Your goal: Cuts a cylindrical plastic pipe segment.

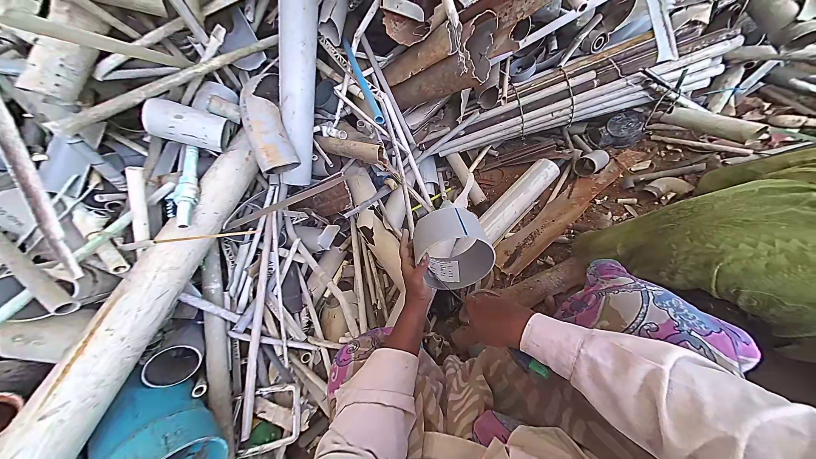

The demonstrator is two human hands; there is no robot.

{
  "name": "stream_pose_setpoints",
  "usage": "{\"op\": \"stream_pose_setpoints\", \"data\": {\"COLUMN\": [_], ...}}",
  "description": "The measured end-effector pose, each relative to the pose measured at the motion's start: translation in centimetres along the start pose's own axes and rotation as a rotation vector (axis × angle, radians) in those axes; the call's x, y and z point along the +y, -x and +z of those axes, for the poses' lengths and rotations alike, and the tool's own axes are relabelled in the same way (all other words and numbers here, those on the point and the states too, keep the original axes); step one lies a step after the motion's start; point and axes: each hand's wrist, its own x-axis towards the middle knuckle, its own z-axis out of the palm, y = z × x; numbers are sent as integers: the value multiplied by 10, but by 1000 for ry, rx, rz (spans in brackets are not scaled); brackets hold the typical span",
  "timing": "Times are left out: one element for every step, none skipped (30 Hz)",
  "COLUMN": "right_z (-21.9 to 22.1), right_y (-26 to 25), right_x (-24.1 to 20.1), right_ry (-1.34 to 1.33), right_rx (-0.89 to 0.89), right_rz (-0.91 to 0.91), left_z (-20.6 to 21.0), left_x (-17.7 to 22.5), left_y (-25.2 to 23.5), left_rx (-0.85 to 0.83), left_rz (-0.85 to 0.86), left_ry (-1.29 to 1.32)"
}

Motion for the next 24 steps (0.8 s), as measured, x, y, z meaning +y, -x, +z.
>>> {"op": "stream_pose_setpoints", "data": {"right_z": [0,0,0,0,1,1,3,4,3,1,-2,-3,-4,-4,-4,-3,-1,0,1,2,2,1,0,-1], "right_y": [0,0,0,0,2,3,4,4,5,5,6,6,7,9,10,11,11,10,9,8,7,7,7,8], "right_x": [1,1,1,1,-1,-3,-4,-4,-3,-3,-3,-2,-2,-2,-3,-5,-6,-6,-6,-6,-6,-5,-4,-4], "right_ry": [-6,-10,-11,-10,-11,-23,-40,-60,-82,-106,-132,-153,-164,-162,-147,-128,-106,-80,-57,-41,-33,-27,-25,-25], "right_rx": [1,5,12,16,19,24,35,44,47,40,30,32,32,30,26,25,27,26,23,19,16,14,16,17], "right_rz": [-4,-7,-6,3,17,22,17,7,-6,-14,-20,-32,-41,-47,-45,-40,-32,-24,-16,-8,-3,2,5,6], "left_z": [-1,-2,-3,-4,-5,-6,-7,-8,-9,-10,-10,-11,-11,-12,-13,-13,-13,-13,-13,-13,-12,-12,-11,-10], "left_x": [0,-1,-2,-2,-2,-2,-1,0,1,2,3,5,6,7,8,8,7,6,6,5,5,5,5,6], "left_y": [-1,-2,-3,-5,-6,-7,-8,-9,-11,-12,-13,-14,-14,-15,-16,-16,-15,-15,-14,-14,-13,-12,-11,-10], "left_rx": [-2,-1,-4,-8,-9,-6,-1,2,7,18,31,42,53,57,55,59,59,54,47,37,27,12,-6,-28], "left_rz": [-3,-2,-1,3,6,8,14,21,29,33,38,39,37,38,41,44,45,42,36,35,36,34,28,19], "left_ry": [7,9,14,21,22,26,28,30,35,42,49,56,61,61,57,50,44,40,33,23,9,-7,-20,-31]}}
